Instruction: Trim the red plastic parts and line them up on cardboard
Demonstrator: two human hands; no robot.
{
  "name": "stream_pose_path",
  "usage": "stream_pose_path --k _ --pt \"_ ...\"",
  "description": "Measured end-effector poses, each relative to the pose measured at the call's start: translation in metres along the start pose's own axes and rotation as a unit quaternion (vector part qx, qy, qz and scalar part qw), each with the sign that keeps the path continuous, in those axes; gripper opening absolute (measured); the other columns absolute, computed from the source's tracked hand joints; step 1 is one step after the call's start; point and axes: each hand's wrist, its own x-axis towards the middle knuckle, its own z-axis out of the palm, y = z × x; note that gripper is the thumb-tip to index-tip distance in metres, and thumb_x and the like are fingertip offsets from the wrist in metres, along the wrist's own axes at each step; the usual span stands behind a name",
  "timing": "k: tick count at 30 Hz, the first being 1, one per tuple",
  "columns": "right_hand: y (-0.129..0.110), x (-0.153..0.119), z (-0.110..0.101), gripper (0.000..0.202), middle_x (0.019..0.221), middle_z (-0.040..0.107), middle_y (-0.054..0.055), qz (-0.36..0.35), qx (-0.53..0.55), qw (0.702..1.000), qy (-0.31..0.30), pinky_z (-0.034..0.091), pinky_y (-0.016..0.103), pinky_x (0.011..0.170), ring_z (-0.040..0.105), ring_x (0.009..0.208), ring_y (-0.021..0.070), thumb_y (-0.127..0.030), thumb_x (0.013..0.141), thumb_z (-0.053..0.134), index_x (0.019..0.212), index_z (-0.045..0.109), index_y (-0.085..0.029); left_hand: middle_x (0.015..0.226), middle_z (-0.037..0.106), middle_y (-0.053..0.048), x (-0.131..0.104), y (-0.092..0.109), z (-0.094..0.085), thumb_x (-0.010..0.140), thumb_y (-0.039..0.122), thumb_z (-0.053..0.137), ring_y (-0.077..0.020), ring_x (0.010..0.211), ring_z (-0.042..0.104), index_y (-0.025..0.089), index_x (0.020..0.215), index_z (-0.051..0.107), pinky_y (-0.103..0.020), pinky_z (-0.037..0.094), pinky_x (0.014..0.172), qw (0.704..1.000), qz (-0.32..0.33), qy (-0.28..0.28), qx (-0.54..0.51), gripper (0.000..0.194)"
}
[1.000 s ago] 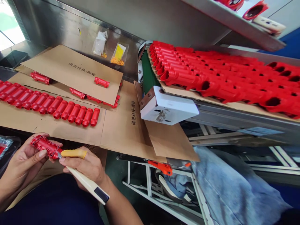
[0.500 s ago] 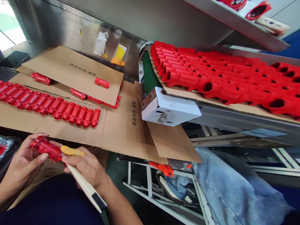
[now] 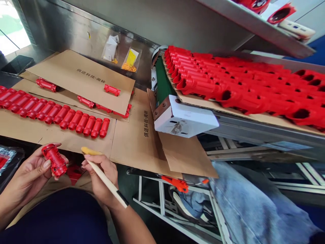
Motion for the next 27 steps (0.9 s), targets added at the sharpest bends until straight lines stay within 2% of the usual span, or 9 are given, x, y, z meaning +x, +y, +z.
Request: stream_pose_path --k 4,7,10,15,21,23,25,27 --pt "-0.005 -0.001 0.0 0.02 0.119 0.082 0.012 -0.062 0.011 0.996 -0.059 0.068 0.033 0.091 0.08 0.103 0.0207 -0.022 0.105 0.072 0.124 0.078 -0.023 0.106 0.083 -0.01 0.0 -0.002 -0.001 0.09 0.03 0.088 -0.0207 0.081 0.076 0.026 0.141 0.066 -0.028 0.063 0.072 0.999 0.031 -0.008 0.018 0.055" --pt "-0.006 -0.001 0.001 0.026 0.121 0.081 0.013 -0.103 -0.014 0.993 -0.063 0.069 0.033 0.09 0.079 0.103 0.0207 -0.018 0.105 0.07 0.13 0.076 -0.021 0.11 0.083 -0.011 0.001 -0.004 0.0 0.092 0.03 0.086 -0.0227 0.087 0.078 0.026 0.142 0.065 -0.029 0.063 0.074 0.999 0.039 -0.013 0.025 0.055" --pt "-0.006 -0.002 -0.001 0.028 0.12 0.082 0.012 -0.098 -0.01 0.994 -0.047 0.069 0.034 0.088 0.08 0.102 0.0214 -0.017 0.104 0.071 0.13 0.076 -0.023 0.111 0.083 -0.012 0.0 -0.004 0.002 0.092 0.03 0.086 -0.0231 0.087 0.078 0.026 0.143 0.064 -0.03 0.062 0.075 0.999 0.042 -0.017 0.026 0.055" --pt "-0.005 -0.002 -0.011 0.024 0.109 0.085 0.007 -0.031 -0.034 0.999 0.01 0.07 0.034 0.083 0.082 0.094 0.0231 -0.018 0.103 0.072 0.123 0.08 -0.029 0.109 0.082 -0.013 0.0 -0.002 0.011 0.089 0.032 0.088 -0.0223 0.084 0.076 0.024 0.143 0.063 -0.032 0.061 0.077 1.0 0.029 0.001 0.011 0.06" --pt "0.005 -0.013 -0.037 0.017 0.097 0.086 0.005 -0.004 -0.112 0.99 0.082 0.069 0.033 0.078 0.082 0.083 0.0221 -0.027 0.103 0.074 0.117 0.082 -0.03 0.108 0.082 -0.013 -0.005 -0.001 0.021 0.083 0.038 0.093 -0.0227 0.08 0.074 0.026 0.14 0.066 -0.031 0.058 0.069 1.0 0.014 0.01 -0.001 0.063" --pt "0.016 -0.015 -0.054 0.015 0.095 0.086 0.006 0.021 -0.146 0.981 0.124 0.068 0.033 0.075 0.081 0.081 0.022 -0.031 0.102 0.075 0.114 0.084 -0.028 0.104 0.082 -0.012 -0.007 0.004 0.024 0.081 0.047 0.093 -0.0228 0.076 0.072 0.027 0.14 0.068 -0.031 0.057 0.066 0.999 0.004 0.004 0.042 0.067" --pt "0.031 -0.012 -0.074 0.018 0.097 0.085 0.009 0.052 -0.163 0.967 0.187 0.067 0.036 0.078 0.081 0.086 0.0239 -0.039 0.1 0.078 0.109 0.085 -0.025 0.097 0.081 -0.011 0.001 0.014 0.032 0.081 0.056 0.09 -0.0247 0.076 0.073 0.028 0.141 0.068 -0.032 0.058 0.068 0.991 0.011 -0.021 0.131 0.07" --pt "0.048 -0.005 -0.094 0.026 0.1 0.085 0.011 0.088 -0.14 0.954 0.249 0.066 0.038 0.082 0.081 0.09 0.0256 -0.046 0.095 0.081 0.103 0.085 -0.022 0.094 0.081 -0.009 0.022 0.027 0.053 0.085 0.06 0.083 -0.0271 0.077 0.075 0.029 0.139 0.067 -0.034 0.059 0.067 0.962 0.047 -0.077 0.259 0.064"
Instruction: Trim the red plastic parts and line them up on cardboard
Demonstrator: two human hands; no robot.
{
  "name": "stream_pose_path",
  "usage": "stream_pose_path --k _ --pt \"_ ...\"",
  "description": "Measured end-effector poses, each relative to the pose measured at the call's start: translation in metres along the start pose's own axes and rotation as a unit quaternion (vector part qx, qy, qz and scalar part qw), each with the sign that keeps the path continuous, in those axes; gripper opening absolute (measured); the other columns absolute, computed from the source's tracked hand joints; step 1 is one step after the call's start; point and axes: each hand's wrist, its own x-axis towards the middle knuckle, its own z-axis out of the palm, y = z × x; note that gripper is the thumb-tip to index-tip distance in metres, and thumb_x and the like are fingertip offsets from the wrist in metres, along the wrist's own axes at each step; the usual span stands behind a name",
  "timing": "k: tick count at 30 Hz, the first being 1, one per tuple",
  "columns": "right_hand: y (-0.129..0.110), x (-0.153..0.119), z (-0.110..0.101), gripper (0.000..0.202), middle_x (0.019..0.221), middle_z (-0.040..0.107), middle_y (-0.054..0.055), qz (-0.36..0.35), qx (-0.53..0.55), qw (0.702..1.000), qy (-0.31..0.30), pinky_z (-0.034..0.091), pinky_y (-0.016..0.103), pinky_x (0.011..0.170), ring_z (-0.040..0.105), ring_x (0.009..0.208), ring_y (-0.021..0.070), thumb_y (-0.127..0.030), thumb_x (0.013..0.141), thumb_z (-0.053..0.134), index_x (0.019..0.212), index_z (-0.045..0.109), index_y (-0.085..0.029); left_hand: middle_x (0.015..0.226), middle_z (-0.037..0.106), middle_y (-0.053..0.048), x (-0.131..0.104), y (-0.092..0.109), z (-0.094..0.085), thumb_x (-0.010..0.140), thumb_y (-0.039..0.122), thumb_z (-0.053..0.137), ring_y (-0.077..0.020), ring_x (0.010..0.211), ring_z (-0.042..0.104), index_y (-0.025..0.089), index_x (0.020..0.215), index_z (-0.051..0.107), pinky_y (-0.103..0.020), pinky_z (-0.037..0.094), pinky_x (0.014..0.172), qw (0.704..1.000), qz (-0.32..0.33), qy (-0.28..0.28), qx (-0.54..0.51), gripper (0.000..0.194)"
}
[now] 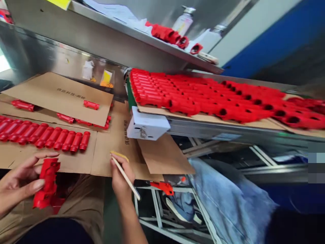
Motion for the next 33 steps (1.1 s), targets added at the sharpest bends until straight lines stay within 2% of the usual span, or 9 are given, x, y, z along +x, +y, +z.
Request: stream_pose_path --k 2,4,7,10,16,22,26,30,33 --pt "0.015 0.014 -0.004 0.032 0.094 0.085 0.011 0.026 0.016 0.999 0.027 0.065 0.037 0.077 0.08 0.081 0.0239 -0.05 0.093 0.081 0.103 0.084 -0.019 0.086 0.078 -0.008 0.04 0.023 0.021 0.09 0.061 0.073 -0.0269 0.068 0.072 0.025 0.128 0.067 -0.034 0.055 0.059 0.972 0.085 -0.098 0.197 0.053" --pt "0.023 0.02 -0.005 0.035 0.087 0.084 0.009 0.038 0.032 0.998 0.039 0.064 0.034 0.071 0.078 0.074 0.0221 -0.051 0.094 0.08 0.106 0.084 -0.018 0.082 0.077 -0.007 0.084 0.043 0.052 0.096 0.051 0.063 -0.0288 0.073 0.073 0.022 0.123 0.065 -0.037 0.055 0.066 0.857 0.122 -0.147 0.478 0.04" --pt "0.026 0.018 -0.003 0.036 0.087 0.084 0.008 0.044 0.061 0.996 0.044 0.064 0.032 0.068 0.079 0.072 0.0211 -0.052 0.094 0.08 0.105 0.084 -0.018 0.096 0.08 -0.019 0.136 0.052 0.093 0.088 0.03 0.073 -0.0387 0.092 0.076 0.016 0.117 0.07 -0.047 0.056 0.078 0.787 0.114 -0.116 0.596 0.033" --pt "0.03 0.013 -0.003 0.037 0.086 0.084 0.008 0.045 0.087 0.994 0.05 0.065 0.031 0.068 0.079 0.071 0.0202 -0.054 0.093 0.081 0.103 0.084 -0.019 0.098 0.08 -0.015 0.158 0.043 0.11 0.093 0.032 0.075 -0.0323 0.092 0.076 0.015 0.105 0.074 -0.05 0.058 0.086 0.744 0.098 -0.099 0.653 0.021" --pt "0.037 0.012 -0.001 0.038 0.087 0.084 0.008 0.061 0.141 0.987 0.045 0.067 0.031 0.068 0.078 0.07 0.0194 -0.056 0.094 0.081 0.104 0.083 -0.019 0.122 0.075 -0.015 0.208 0.062 0.092 0.105 0.049 0.064 -0.0321 0.114 0.072 0.015 0.126 0.071 -0.055 0.056 0.1 0.716 0.138 -0.029 0.684 0.04" --pt "0.038 0.012 -0.002 0.034 0.076 0.08 0.005 0.074 0.162 0.983 0.041 0.068 0.031 0.064 0.078 0.063 0.0187 -0.052 0.099 0.076 0.102 0.077 -0.018 0.139 0.069 -0.014 0.287 0.095 0.066 0.101 0.042 0.073 -0.034 0.128 0.065 0.017 0.129 0.071 -0.061 0.05 0.111 0.747 0.153 0.004 0.648 0.038" --pt "0.039 0.013 -0.006 0.032 0.072 0.075 0.001 0.072 0.165 0.983 0.033 0.064 0.027 0.06 0.073 0.06 0.0154 -0.051 0.099 0.076 0.098 0.073 -0.019 0.117 0.078 -0.021 0.252 0.091 0.044 0.097 0.039 0.07 -0.0396 0.115 0.071 0.01 0.118 0.075 -0.054 0.052 0.104 0.797 0.174 -0.031 0.578 0.036" --pt "0.015 0.007 -0.007 0.027 0.072 0.069 -0.002 0.092 0.175 0.98 -0.035 0.051 0.021 0.045 0.061 0.049 0.0107 -0.048 0.099 0.076 0.1 0.073 -0.021 0.108 0.084 -0.012 0.142 0.061 0.012 0.098 0.059 0.056 -0.0355 0.097 0.078 0.024 0.122 0.082 -0.04 0.061 0.086 0.863 0.174 -0.109 0.462 0.049" --pt "-0.022 -0.003 0.001 0.023 0.075 0.067 -0.002 0.103 0.15 0.972 -0.146 0.05 0.021 0.049 0.059 0.053 0.0107 -0.045 0.102 0.072 0.107 0.076 -0.022 0.115 0.086 -0.013 0.061 0.024 -0.007 0.092 0.064 0.069 -0.0386 0.105 0.08 0.029 0.12 0.088 -0.039 0.063 0.088 0.957 0.117 -0.119 0.237 0.049"
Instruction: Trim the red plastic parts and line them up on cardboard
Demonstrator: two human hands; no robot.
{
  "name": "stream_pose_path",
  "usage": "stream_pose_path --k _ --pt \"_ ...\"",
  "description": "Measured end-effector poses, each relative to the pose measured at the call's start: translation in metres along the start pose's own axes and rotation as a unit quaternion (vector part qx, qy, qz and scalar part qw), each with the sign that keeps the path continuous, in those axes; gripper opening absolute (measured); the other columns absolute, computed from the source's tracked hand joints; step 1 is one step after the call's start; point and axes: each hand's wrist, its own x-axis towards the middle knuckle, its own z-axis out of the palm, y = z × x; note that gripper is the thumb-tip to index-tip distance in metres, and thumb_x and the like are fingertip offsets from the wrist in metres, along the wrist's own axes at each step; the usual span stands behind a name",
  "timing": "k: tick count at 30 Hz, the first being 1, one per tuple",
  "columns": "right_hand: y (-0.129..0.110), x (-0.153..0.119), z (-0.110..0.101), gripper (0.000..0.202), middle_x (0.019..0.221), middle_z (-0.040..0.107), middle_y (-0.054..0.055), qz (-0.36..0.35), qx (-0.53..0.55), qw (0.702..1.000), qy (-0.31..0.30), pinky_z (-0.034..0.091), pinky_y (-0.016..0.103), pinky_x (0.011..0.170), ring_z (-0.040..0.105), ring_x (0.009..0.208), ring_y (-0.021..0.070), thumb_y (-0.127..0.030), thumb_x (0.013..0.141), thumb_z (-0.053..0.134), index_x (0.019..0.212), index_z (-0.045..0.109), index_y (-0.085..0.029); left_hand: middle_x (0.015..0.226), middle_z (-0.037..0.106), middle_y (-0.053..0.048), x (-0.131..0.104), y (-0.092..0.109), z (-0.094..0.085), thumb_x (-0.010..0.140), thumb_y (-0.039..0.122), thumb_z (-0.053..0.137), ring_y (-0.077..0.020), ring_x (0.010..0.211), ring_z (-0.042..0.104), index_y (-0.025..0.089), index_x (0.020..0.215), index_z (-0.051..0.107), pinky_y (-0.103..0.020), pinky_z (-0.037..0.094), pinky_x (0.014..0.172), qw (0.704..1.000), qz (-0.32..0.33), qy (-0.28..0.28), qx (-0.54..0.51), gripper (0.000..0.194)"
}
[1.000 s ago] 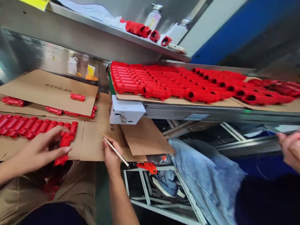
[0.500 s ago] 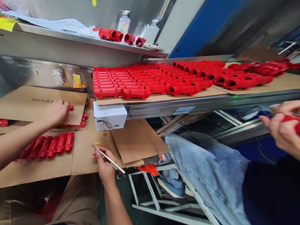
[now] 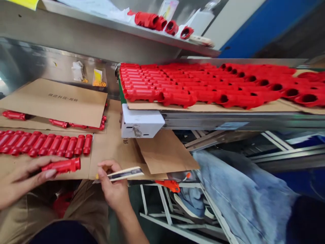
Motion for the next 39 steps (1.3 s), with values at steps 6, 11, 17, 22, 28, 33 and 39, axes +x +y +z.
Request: stream_pose_path --k 6,11,17,22,28,33,39 --pt "-0.025 -0.015 0.054 0.022 0.072 0.069 -0.001 0.074 -0.056 0.974 -0.205 0.049 0.022 0.059 0.06 0.063 0.0126 -0.038 0.1 0.071 0.091 0.075 -0.019 0.105 0.085 -0.011 -0.084 -0.041 0.028 0.087 0.052 0.084 -0.0315 0.096 0.08 0.028 0.112 0.088 -0.034 0.064 0.084 0.966 -0.145 0.055 -0.205 0.035" --pt "-0.019 -0.024 0.073 0.02 0.072 0.069 -0.001 0.048 -0.083 0.974 -0.207 0.047 0.022 0.06 0.061 0.063 0.0129 -0.034 0.1 0.068 0.086 0.072 -0.019 0.061 0.063 0.001 -0.101 -0.051 0.035 0.085 0.054 0.087 -0.012 0.051 0.053 0.021 0.085 0.076 -0.019 0.044 0.048 0.913 -0.219 0.202 -0.278 0.036" --pt "-0.018 -0.029 0.084 0.024 0.071 0.071 0.0 -0.015 -0.142 0.973 -0.182 0.046 0.024 0.062 0.064 0.064 0.0142 -0.031 0.102 0.065 0.081 0.069 -0.02 0.079 0.07 -0.001 -0.108 -0.043 0.028 0.093 0.041 0.083 -0.0131 0.064 0.063 0.024 0.096 0.078 -0.02 0.055 0.06 0.927 -0.133 0.259 -0.236 0.018" --pt "-0.013 -0.039 0.096 0.017 0.068 0.07 -0.003 0.022 -0.085 0.984 -0.156 0.045 0.022 0.055 0.06 0.055 0.0119 -0.033 0.104 0.066 0.092 0.067 -0.021 0.11 0.075 -0.005 -0.11 -0.04 0.033 0.081 0.026 0.094 -0.0194 0.084 0.075 0.029 0.112 0.079 -0.027 0.064 0.071 0.917 -0.081 0.28 -0.273 0.035" --pt "-0.015 -0.042 0.104 0.009 0.075 0.069 -0.002 -0.143 -0.121 0.971 -0.149 0.048 0.022 0.062 0.061 0.062 0.0121 -0.021 0.102 0.066 0.093 0.067 -0.021 0.08 0.069 0.001 -0.091 -0.033 0.04 0.08 0.037 0.096 -0.0119 0.063 0.06 0.022 0.091 0.077 -0.018 0.053 0.052 0.855 -0.13 0.341 -0.368 0.026" --pt "-0.014 -0.044 0.105 0.009 0.072 0.067 -0.003 -0.166 -0.116 0.969 -0.138 0.047 0.022 0.059 0.058 0.059 0.0117 -0.016 0.101 0.065 0.093 0.066 -0.021 0.087 0.069 0.0 -0.089 -0.035 0.04 0.086 0.048 0.088 -0.0114 0.061 0.058 0.022 0.088 0.078 -0.021 0.052 0.051 0.856 -0.126 0.339 -0.369 0.028" --pt "-0.011 -0.046 0.108 0.008 0.074 0.071 -0.001 -0.185 -0.117 0.966 -0.135 0.05 0.022 0.059 0.063 0.06 0.012 -0.015 0.1 0.066 0.095 0.067 -0.02 0.083 0.069 0.001 -0.093 -0.04 0.042 0.067 0.041 0.103 -0.013 0.069 0.062 0.021 0.09 0.075 -0.02 0.053 0.062 0.904 -0.142 0.336 -0.225 0.041"
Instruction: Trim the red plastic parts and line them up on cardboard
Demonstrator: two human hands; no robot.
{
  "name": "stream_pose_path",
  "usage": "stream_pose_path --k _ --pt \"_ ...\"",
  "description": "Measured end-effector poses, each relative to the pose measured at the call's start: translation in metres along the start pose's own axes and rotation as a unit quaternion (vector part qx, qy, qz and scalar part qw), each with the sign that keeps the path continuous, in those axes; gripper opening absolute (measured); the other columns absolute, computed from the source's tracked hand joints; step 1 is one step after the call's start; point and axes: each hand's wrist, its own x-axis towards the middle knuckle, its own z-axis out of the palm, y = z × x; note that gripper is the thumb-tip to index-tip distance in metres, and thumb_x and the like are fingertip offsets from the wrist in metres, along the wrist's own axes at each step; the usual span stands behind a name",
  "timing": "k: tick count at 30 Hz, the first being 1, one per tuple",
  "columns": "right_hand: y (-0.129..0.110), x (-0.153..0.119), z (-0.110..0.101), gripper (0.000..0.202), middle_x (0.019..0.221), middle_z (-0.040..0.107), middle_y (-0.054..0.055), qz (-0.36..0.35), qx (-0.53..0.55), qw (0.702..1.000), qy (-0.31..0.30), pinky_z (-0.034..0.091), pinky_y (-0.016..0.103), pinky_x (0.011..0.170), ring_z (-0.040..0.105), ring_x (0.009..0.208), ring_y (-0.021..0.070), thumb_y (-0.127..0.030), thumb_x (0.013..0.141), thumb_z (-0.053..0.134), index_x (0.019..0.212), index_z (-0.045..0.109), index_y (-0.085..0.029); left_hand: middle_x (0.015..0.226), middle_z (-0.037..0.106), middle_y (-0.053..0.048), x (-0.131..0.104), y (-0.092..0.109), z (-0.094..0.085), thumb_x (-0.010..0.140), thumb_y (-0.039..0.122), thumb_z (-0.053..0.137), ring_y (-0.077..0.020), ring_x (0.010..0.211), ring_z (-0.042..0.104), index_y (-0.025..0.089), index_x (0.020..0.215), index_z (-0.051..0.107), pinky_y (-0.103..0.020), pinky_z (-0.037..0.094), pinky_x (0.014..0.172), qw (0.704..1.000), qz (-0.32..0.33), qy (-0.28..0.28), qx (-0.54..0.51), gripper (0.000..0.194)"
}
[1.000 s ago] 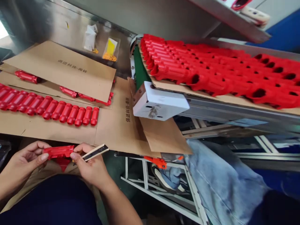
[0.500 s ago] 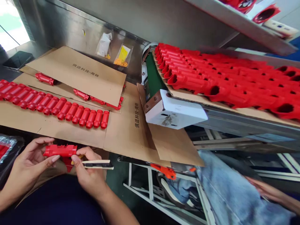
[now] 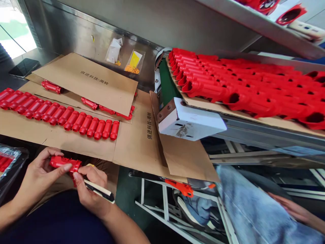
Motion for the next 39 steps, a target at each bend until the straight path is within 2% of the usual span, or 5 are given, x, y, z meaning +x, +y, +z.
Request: stream_pose_path --k 5,10,18,26,39 --pt "0.001 -0.005 0.004 0.007 0.07 0.071 0.0 -0.028 -0.04 0.999 0.017 0.051 0.023 0.057 0.063 0.057 0.0125 -0.016 0.101 0.067 0.094 0.068 -0.02 0.08 0.07 -0.001 0.002 0.004 0.003 0.079 0.062 0.09 -0.0124 0.059 0.057 0.019 0.088 0.08 -0.021 0.05 0.049 0.985 -0.059 0.031 -0.16 0.044" --pt "0.007 -0.007 0.011 0.008 0.081 0.078 0.005 -0.071 -0.039 0.996 -0.019 0.06 0.025 0.064 0.071 0.065 0.0157 -0.02 0.106 0.064 0.104 0.071 -0.019 0.081 0.072 0.001 -0.002 0.008 0.013 0.059 0.036 0.108 -0.0117 0.072 0.064 0.02 0.092 0.078 -0.018 0.061 0.069 0.964 -0.107 0.016 -0.241 0.048" --pt "-0.009 0.003 -0.033 0.023 0.117 0.084 0.013 -0.084 0.019 0.993 -0.081 0.069 0.032 0.097 0.08 0.115 0.0221 -0.016 0.107 0.067 0.129 0.073 -0.017 0.106 0.084 -0.011 0.005 0.006 -0.006 0.076 0.03 0.099 -0.0221 0.081 0.081 0.024 0.12 0.074 -0.03 0.068 0.074 0.951 -0.153 -0.065 -0.259 0.052" --pt "-0.001 -0.002 -0.017 0.027 0.127 0.08 0.012 -0.111 0.088 0.988 -0.065 0.07 0.028 0.095 0.082 0.106 0.0185 -0.015 0.105 0.07 0.131 0.076 -0.02 0.1 0.085 -0.012 0.001 0.004 -0.007 0.08 0.035 0.097 -0.021 0.08 0.079 0.022 0.12 0.078 -0.025 0.067 0.066 0.939 -0.209 -0.07 -0.263 0.046" --pt "0.001 0.002 -0.01 0.029 0.119 0.084 0.01 -0.123 0.099 0.985 -0.073 0.072 0.034 0.094 0.081 0.105 0.0211 -0.013 0.104 0.072 0.131 0.076 -0.021 0.096 0.085 -0.01 0.001 0.008 -0.003 0.075 0.038 0.1 -0.0183 0.077 0.077 0.023 0.116 0.079 -0.026 0.067 0.071 0.949 -0.191 -0.068 -0.24 0.048"
